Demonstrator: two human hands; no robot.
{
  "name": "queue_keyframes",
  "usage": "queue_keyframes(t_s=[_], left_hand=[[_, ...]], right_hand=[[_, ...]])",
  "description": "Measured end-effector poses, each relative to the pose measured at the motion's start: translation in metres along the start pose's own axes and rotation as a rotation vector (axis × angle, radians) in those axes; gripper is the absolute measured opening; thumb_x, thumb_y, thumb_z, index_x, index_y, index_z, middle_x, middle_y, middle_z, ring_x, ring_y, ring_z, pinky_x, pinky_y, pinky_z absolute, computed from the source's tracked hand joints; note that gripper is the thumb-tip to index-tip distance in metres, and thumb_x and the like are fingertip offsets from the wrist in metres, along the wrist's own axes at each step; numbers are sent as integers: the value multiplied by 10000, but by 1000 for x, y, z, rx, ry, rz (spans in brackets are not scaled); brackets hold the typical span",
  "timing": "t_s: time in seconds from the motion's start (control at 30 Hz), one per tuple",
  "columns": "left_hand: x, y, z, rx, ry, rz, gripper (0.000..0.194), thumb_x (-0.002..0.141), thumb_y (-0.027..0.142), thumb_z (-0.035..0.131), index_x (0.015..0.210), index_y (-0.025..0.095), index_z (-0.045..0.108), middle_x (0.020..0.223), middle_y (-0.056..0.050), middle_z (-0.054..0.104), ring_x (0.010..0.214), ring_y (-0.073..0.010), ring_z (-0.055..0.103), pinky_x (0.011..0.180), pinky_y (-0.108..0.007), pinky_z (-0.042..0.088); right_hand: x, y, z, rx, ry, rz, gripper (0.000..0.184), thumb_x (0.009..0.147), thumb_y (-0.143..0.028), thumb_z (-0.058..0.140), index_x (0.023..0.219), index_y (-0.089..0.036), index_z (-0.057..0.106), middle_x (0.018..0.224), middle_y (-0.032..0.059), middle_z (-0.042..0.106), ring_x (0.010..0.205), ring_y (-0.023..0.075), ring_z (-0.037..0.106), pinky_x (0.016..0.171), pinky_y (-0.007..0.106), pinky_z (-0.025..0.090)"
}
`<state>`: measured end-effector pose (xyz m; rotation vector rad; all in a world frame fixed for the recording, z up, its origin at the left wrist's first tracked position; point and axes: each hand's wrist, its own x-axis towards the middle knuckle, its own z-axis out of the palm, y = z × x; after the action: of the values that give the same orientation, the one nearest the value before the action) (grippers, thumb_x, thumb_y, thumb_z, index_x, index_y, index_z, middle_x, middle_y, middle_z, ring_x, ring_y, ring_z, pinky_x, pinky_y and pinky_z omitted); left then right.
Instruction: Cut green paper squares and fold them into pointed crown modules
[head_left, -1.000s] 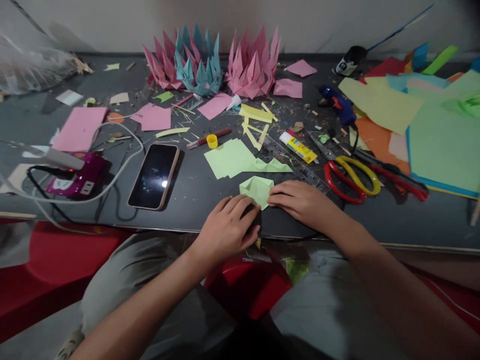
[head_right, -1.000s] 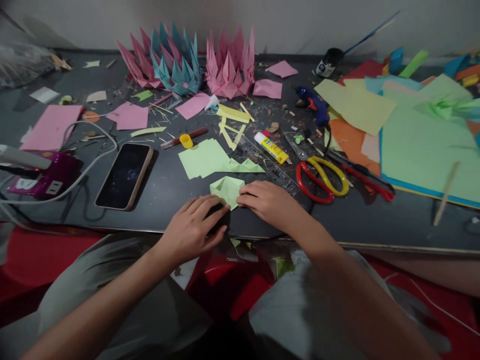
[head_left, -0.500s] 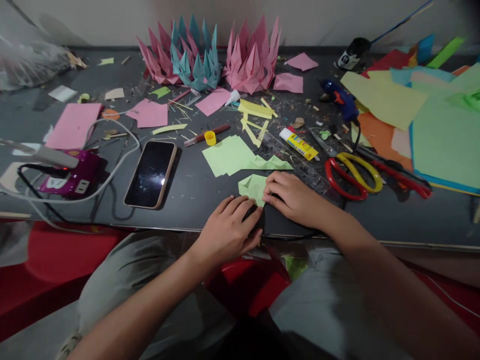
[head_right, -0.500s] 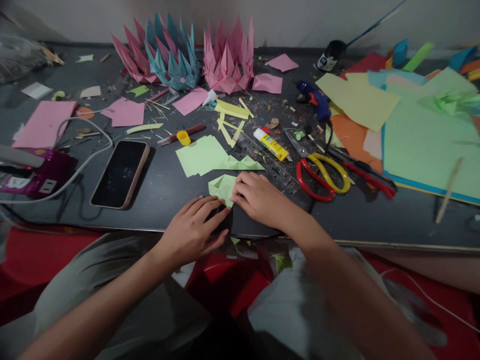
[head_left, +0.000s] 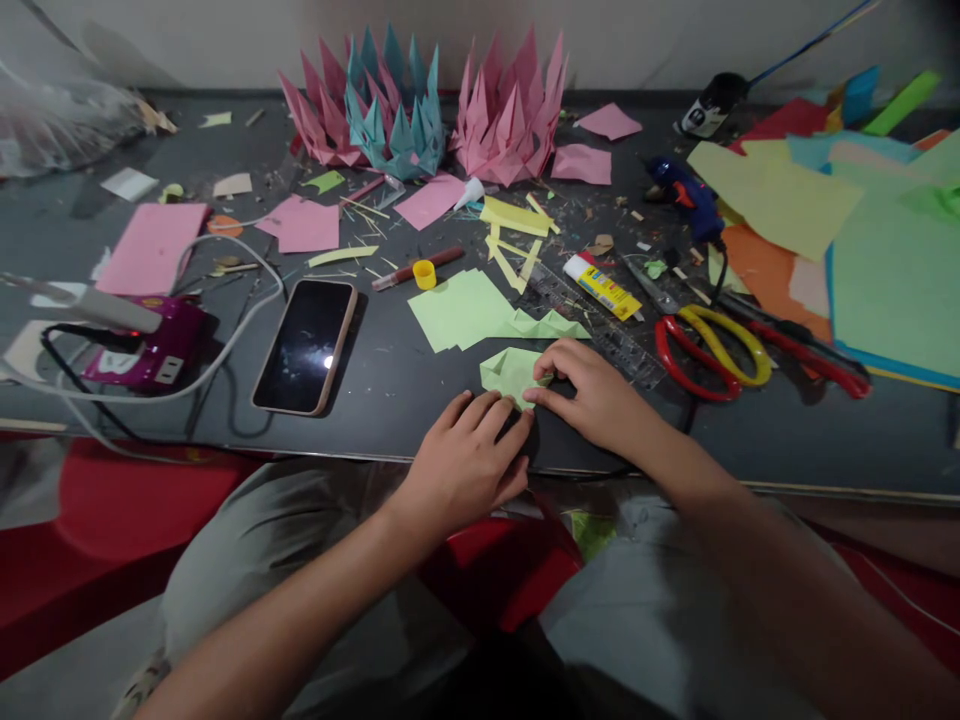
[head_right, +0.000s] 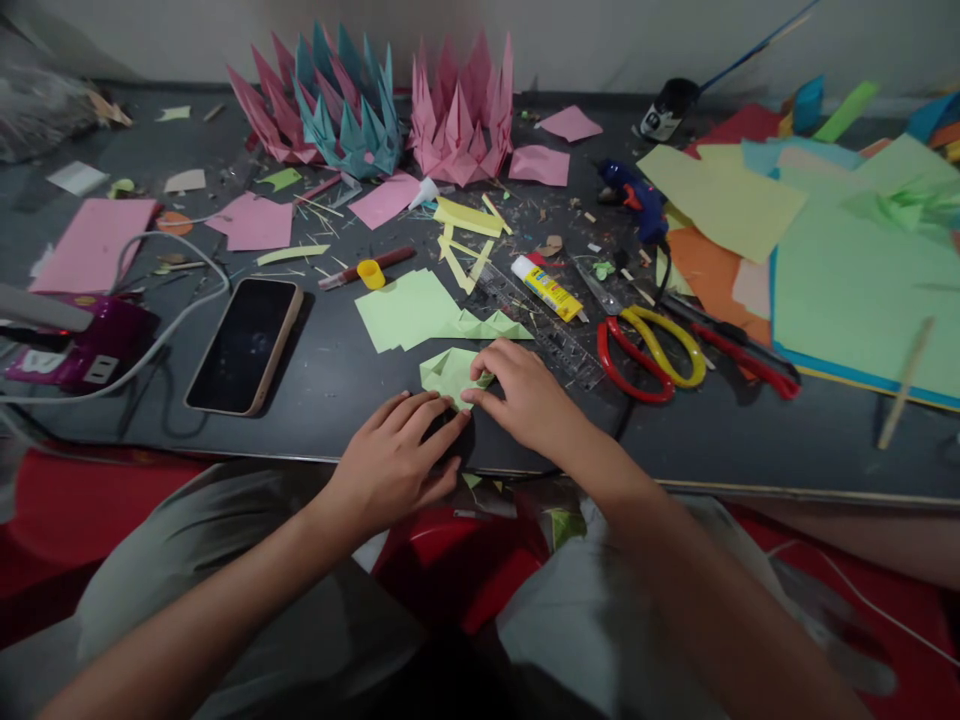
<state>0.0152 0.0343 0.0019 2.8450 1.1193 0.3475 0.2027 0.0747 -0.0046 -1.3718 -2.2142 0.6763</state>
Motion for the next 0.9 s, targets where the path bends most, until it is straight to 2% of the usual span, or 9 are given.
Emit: queue_keyframes(t_s=[0.27,0.37,0.47,0.57,0.7,0.8,0.9], left_hand=[[0,0,-1,-17,-12,-9,330,853,282,451,1154,160,514,1139,-82,568,1082,-221,504,955,-392,387],[1,-1,-2,-20,-16,-9,318,848,291,464,1133,165,527,1116,-74,571,1031,-218,519,921,-380,401],[4,-2,-3,-15,-20,-25,284,850,302,470,1092,178,552,1055,-64,583,945,-217,535,837,-365,431],[7,-2,-2,-15,-5,-29,260,855,330,472,1038,178,576,1012,-73,586,917,-225,536,773,-357,439],[10,-1,1,-13,9,-25,262,858,352,474,1009,168,584,991,-83,585,909,-231,535,761,-361,436],[9,-1,2,-9,22,-26,271,858,361,470,1013,170,583,984,-82,587,904,-234,534,752,-362,437],[7,-1,3,-6,35,-17,278,856,361,472,1024,168,580,993,-81,587,900,-231,535,759,-358,436]], right_hand=[[1,5,2,45,110,42,127,801,-155,537,709,-207,466,722,-4,502,666,142,488,627,264,385],[0,5,1,81,128,59,97,801,-202,553,725,-203,493,712,-4,523,651,139,500,608,259,396],[2,4,-2,99,228,149,120,830,-283,523,747,-197,534,679,1,546,614,138,510,569,257,402],[7,1,-3,-11,265,201,115,795,-292,565,745,-188,575,714,22,571,595,141,513,559,272,409],[14,-4,-2,-131,195,176,63,739,-213,603,688,-188,577,736,32,585,605,150,529,563,281,418],[14,-9,1,-156,194,136,67,760,-169,568,701,-195,588,718,24,607,601,153,553,559,277,429],[10,-14,4,-299,200,49,117,809,-149,519,790,-193,626,793,46,652,688,183,590,625,299,449]])
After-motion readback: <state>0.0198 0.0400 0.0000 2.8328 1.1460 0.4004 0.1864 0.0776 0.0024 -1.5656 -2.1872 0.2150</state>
